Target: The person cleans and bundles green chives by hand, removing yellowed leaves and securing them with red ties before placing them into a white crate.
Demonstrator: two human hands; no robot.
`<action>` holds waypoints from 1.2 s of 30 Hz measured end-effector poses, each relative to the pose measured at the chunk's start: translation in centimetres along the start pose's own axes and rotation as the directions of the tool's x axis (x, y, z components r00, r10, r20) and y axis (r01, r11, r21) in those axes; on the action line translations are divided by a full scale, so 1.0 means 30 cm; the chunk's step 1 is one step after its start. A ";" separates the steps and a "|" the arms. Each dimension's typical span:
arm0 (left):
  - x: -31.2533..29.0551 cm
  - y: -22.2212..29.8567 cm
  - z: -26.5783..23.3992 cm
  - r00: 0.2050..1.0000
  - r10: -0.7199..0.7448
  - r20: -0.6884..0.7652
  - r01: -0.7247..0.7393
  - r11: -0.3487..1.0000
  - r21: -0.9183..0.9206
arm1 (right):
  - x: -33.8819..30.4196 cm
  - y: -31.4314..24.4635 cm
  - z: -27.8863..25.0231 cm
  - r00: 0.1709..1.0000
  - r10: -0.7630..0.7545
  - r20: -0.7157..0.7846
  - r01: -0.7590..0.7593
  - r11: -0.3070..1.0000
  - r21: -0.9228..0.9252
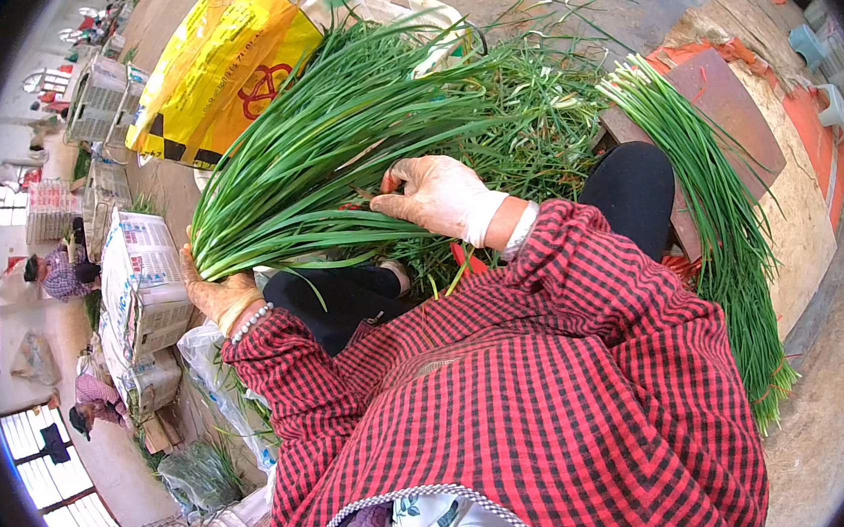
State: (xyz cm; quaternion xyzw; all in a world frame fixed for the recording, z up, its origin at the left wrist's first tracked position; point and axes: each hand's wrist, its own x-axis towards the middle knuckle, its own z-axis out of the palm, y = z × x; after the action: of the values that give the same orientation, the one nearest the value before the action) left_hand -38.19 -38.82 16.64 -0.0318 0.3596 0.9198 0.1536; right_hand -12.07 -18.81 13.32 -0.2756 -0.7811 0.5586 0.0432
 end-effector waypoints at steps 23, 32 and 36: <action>0.034 0.253 -0.256 0.986 0.104 -0.132 -0.092 0.991 0.095 | -0.188 0.259 -0.325 0.998 0.037 -0.045 -0.057 0.804 -0.592; 0.026 0.271 -0.403 0.928 0.323 -0.187 -0.231 0.891 0.391 | -0.007 0.215 -0.280 0.999 -0.001 -0.048 -0.020 0.900 -0.436; 0.026 0.272 -0.407 0.946 0.236 -0.222 -0.181 0.953 0.241 | 0.083 0.110 -0.044 0.984 -0.129 0.121 0.088 0.951 0.296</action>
State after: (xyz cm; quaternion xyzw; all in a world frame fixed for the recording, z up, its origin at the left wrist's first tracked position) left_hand -42.06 -52.47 12.80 -0.0914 0.4756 0.8748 0.0112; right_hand -12.41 -15.76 10.27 -0.1832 -0.7061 0.6814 0.0592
